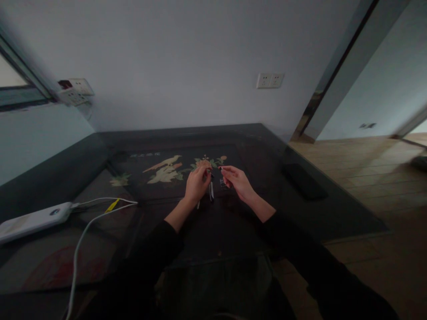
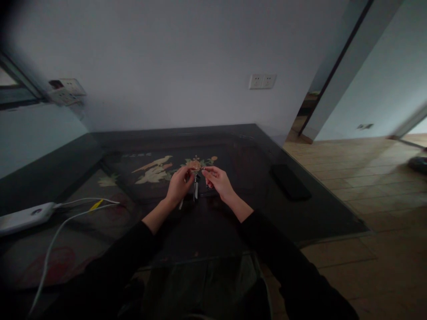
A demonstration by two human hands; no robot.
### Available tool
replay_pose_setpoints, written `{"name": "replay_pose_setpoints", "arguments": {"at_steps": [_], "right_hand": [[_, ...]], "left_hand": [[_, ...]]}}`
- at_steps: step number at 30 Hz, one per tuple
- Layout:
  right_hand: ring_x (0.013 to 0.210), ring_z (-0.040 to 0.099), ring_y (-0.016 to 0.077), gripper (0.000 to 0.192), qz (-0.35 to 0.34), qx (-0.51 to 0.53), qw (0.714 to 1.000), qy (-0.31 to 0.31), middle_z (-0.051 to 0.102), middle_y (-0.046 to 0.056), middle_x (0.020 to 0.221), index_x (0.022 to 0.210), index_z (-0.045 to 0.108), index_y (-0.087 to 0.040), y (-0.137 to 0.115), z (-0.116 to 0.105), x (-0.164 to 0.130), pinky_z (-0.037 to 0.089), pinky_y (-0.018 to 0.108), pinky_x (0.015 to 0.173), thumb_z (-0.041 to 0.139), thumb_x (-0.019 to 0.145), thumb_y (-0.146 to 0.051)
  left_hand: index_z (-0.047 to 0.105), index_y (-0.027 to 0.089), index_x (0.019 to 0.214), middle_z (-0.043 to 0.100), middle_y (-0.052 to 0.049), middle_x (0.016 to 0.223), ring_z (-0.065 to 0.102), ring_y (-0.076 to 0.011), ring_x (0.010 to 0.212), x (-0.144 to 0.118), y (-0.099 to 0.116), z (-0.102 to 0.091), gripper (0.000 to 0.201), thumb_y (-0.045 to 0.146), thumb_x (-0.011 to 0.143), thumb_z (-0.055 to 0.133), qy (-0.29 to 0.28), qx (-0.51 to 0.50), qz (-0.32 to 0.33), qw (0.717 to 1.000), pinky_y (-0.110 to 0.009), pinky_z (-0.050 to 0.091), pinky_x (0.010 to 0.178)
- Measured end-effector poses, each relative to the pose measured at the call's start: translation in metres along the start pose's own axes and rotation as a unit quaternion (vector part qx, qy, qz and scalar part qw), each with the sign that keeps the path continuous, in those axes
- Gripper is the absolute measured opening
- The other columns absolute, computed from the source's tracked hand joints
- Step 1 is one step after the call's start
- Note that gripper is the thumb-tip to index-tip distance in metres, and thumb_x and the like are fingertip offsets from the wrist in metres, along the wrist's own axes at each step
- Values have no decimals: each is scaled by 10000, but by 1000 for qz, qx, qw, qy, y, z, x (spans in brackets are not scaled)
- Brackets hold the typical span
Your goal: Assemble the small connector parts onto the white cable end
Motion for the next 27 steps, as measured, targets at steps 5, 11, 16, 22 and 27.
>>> {"name": "replay_pose_setpoints", "arguments": {"at_steps": [5,11,16,22,27], "right_hand": [[475,453,88,427,18,1,1000,-5,549,-53,540,959,658,-180,2,-1,0,324,231,459,782,665,-462],[506,483,96,367,45,-16,998,-38,575,-41,584,913,666,-198,10,5,-2,345,231,472,801,650,-415],[487,480,95,368,48,-28,997,-44,563,-49,561,901,649,-200,14,7,-2,344,231,463,792,664,-443],[465,474,88,409,51,-25,997,-58,561,-47,566,932,635,-184,13,8,-2,340,229,456,754,700,-499],[477,478,85,376,61,-8,996,-62,567,-43,571,900,641,-186,11,6,-2,338,224,458,729,727,-509]], "left_hand": [[584,186,1143,634,-54,943,577,-178,843,-2,21,7,292,140,856,560,8,-25,48,999,-299,442,811],[639,205,1108,664,-70,1011,597,-204,967,-12,29,9,233,187,888,564,-22,-4,80,997,-323,424,872],[690,209,1021,690,-53,976,611,-190,943,-10,25,6,176,184,892,573,-18,-21,72,997,-329,420,888],[722,194,966,665,-54,931,610,-160,859,-9,22,-1,146,172,855,629,49,-124,57,989,-291,484,810],[738,206,929,687,-50,915,621,-161,857,-7,17,-4,119,220,827,680,75,-197,13,977,-291,503,776]]}}
Point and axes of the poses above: each hand's wrist, its own x-axis towards the middle knuckle, its own z-axis out of the palm, y = z × x, the point moved 7 cm from there along x, towards the middle knuckle
